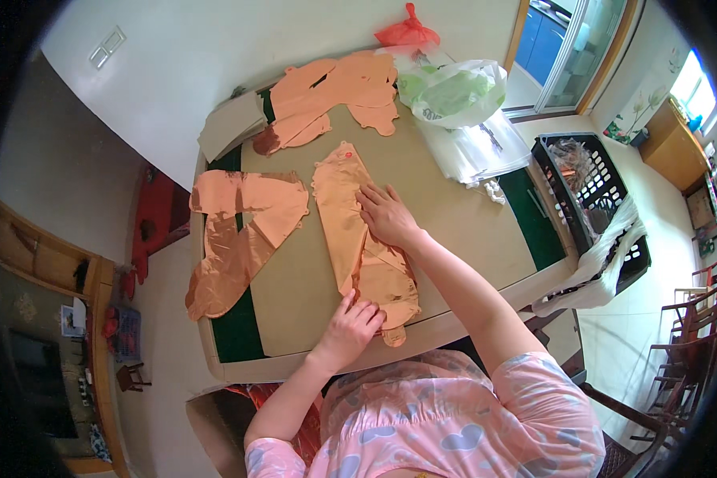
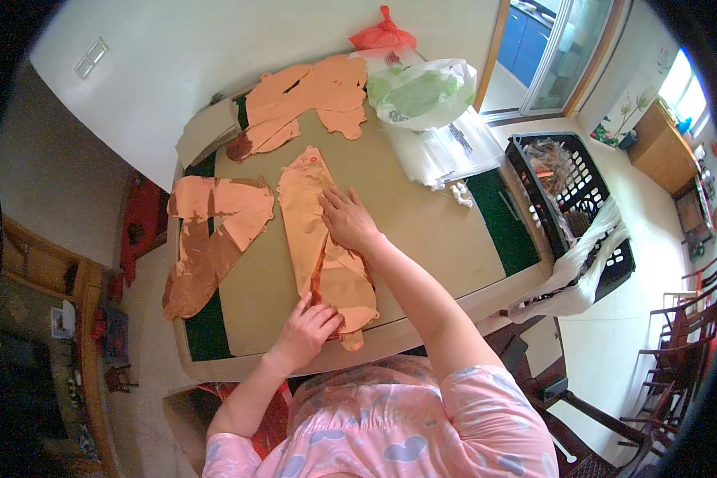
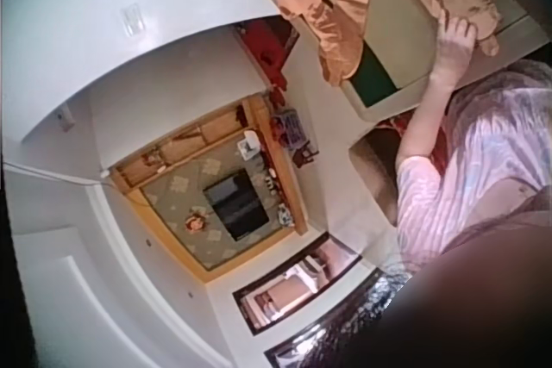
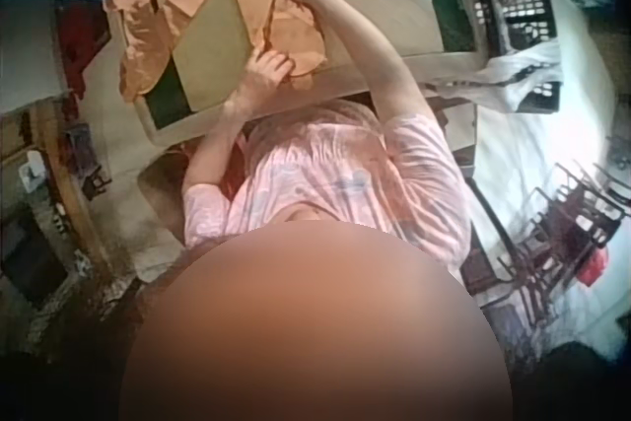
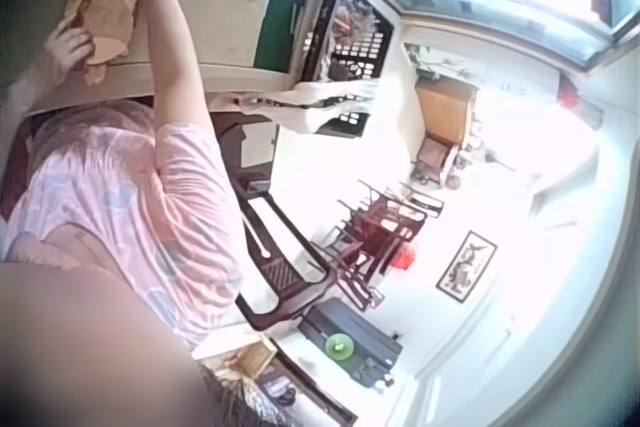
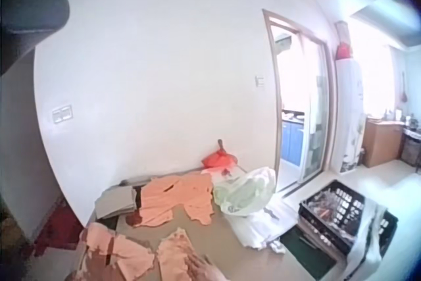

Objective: Folding and organizing large rose gold foil balloons on a table.

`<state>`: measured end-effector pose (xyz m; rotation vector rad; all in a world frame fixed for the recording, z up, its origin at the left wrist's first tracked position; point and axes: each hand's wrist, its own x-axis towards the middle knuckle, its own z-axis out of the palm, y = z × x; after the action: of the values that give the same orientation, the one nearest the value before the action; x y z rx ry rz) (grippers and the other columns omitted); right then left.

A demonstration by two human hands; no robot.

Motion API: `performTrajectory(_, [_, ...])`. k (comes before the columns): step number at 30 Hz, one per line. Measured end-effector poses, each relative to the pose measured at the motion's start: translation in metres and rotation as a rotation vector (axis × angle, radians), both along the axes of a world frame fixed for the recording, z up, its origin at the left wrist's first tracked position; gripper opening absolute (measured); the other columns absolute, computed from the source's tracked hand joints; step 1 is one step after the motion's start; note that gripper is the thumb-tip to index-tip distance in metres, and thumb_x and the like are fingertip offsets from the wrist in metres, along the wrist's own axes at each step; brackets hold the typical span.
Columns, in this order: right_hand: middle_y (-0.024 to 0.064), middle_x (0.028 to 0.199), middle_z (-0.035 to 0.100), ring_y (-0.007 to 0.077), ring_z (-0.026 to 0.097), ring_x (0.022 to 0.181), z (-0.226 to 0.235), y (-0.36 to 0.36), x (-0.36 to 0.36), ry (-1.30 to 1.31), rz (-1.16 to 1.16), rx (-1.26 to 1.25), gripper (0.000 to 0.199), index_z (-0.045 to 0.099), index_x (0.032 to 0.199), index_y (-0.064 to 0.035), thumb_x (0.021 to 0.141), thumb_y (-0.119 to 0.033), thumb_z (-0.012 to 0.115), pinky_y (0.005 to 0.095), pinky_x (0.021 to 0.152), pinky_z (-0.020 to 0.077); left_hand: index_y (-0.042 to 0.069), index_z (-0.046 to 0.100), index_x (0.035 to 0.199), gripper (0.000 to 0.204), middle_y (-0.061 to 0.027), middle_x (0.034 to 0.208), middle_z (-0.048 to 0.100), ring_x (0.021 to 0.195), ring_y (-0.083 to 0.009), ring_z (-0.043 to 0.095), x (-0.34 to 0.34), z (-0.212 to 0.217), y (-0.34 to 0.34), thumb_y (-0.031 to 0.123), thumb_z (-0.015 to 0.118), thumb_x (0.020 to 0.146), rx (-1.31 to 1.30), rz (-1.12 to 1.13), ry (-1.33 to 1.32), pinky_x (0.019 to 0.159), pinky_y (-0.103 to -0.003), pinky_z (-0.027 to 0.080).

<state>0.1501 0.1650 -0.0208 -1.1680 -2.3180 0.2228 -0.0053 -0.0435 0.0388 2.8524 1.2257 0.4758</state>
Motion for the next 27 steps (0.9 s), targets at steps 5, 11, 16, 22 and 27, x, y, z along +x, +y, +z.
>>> performTrajectory(5, [0.0134,0.14,0.047,0.0275,0.036,0.135,-0.002,0.001,0.0,0.004,0.002,-0.003,0.041,0.049,0.132,-0.0037,0.097,-0.025,0.043,0.0511,0.112,0.0245,0.006,0.062,0.104,0.023,-0.0102,0.102,0.063,0.105,-0.0247,0.058,0.006,0.002,0.006,0.012,0.056,0.082,-0.078,-0.053,0.031,0.102,-0.044,0.041])
performTrajectory(11, [0.0119,0.143,0.043,0.0262,0.034,0.137,-0.001,-0.002,0.0,-0.023,-0.008,-0.054,0.043,0.047,0.134,-0.0052,0.097,-0.026,0.043,0.0499,0.113,0.0232,0.007,0.063,0.1,0.023,-0.0103,0.106,0.059,0.103,-0.0266,0.057,0.006,-0.012,0.002,0.015,0.063,0.078,0.068,0.016,-0.104,0.096,-0.045,0.044])
performTrajectory(16, [0.012,0.142,0.044,0.0259,0.034,0.137,0.001,-0.002,0.003,0.008,-0.003,-0.056,0.042,0.048,0.132,-0.0043,0.098,-0.026,0.041,0.0501,0.112,0.0241,0.011,0.067,0.096,0.022,-0.0074,0.115,0.057,0.11,-0.0241,0.053,0.015,-0.004,-0.031,0.022,0.069,0.076,0.044,-0.015,-0.148,0.097,-0.046,0.04])
performTrajectory(22, [0.0118,0.143,0.042,0.0263,0.034,0.136,-0.002,0.002,0.0,-0.001,0.006,-0.048,0.043,0.046,0.135,-0.0054,0.098,-0.027,0.043,0.0492,0.113,0.0238,0.015,0.067,0.1,0.026,-0.005,0.122,0.056,0.116,-0.0227,0.05,0.025,-0.011,-0.053,0.025,0.071,0.077,-0.065,0.091,-0.161,0.099,-0.046,0.037])
performTrajectory(27, [0.0113,0.144,0.043,0.0245,0.032,0.138,-0.003,0.002,0.001,-0.021,-0.004,-0.068,0.044,0.047,0.135,-0.0041,0.098,-0.028,0.04,0.0489,0.114,0.022,0.009,0.068,0.096,0.02,-0.0048,0.114,0.059,0.111,-0.0214,0.052,0.031,-0.02,-0.052,0.016,0.069,0.077,0.039,0.116,-0.202,0.092,-0.038,0.04])
